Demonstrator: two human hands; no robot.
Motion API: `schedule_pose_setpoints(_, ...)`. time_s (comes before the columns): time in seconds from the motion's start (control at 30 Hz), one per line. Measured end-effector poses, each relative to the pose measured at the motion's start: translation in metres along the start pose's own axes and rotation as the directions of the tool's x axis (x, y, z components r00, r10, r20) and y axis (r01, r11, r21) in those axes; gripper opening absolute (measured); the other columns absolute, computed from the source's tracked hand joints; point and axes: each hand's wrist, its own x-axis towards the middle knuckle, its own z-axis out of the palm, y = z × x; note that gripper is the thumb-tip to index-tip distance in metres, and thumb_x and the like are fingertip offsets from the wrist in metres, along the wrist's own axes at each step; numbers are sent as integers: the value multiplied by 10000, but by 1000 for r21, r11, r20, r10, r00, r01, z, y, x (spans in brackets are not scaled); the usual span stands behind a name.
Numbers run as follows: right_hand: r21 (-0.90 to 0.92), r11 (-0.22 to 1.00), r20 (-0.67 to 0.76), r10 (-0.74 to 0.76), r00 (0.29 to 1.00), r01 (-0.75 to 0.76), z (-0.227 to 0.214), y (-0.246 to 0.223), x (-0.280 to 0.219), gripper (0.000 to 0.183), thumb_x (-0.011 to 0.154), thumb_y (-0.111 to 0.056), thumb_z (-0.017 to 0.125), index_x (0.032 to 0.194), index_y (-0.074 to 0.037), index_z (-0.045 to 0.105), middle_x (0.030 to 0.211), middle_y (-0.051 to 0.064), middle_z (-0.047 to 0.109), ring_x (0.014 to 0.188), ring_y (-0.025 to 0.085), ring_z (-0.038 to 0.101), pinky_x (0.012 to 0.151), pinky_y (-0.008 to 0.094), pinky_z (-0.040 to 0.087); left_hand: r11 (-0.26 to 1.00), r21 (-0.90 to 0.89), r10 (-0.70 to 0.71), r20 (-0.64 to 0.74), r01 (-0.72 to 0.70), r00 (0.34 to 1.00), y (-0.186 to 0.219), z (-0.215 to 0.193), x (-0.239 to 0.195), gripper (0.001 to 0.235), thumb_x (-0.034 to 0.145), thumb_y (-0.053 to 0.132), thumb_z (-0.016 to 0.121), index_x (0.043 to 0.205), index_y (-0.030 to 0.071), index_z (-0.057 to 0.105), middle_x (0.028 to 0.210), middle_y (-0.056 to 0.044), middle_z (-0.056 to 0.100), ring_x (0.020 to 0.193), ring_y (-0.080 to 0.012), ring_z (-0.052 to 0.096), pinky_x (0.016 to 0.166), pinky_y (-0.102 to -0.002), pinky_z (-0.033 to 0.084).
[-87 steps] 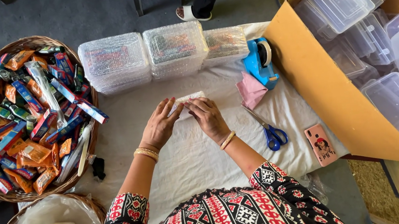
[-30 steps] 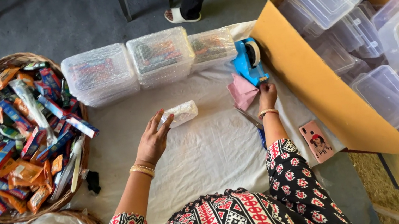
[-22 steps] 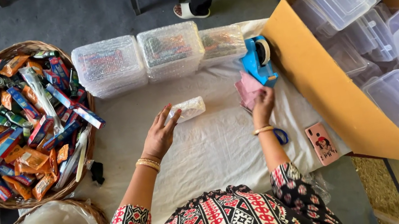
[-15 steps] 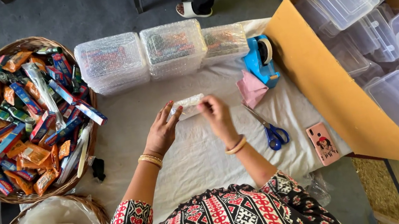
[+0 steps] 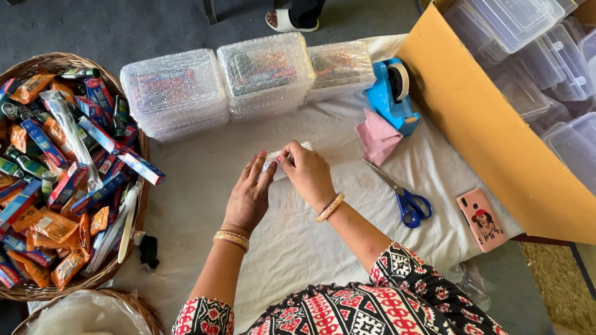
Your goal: Packing small items into plastic containers and bubble wrap at a workstation.
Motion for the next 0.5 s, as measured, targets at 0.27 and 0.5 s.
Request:
schedule_pose_setpoints(0.27,291,956,42,-58,997,43,7,30,6,154,932,-175,731,950,-37,664,794,86,692,708,205,675,649,346,540,998,61,-6,26,4,1000,0,0,4,535,833,-81,577,1344,79,565,1499,-178,506,1331,-376,535,1064,-422,503)
schedule_pose_setpoints(0.5,408,912,96,3,995,-42,18,36,3,163,955,-154,697,958,-19,607,809,85,720,745,189,695,689,328,558,998,59,-5,31,3,1000,-1,1,1,555,807,-90,584,1337,77,565,1503,-178,497,1330,-379,526,1059,-430,504)
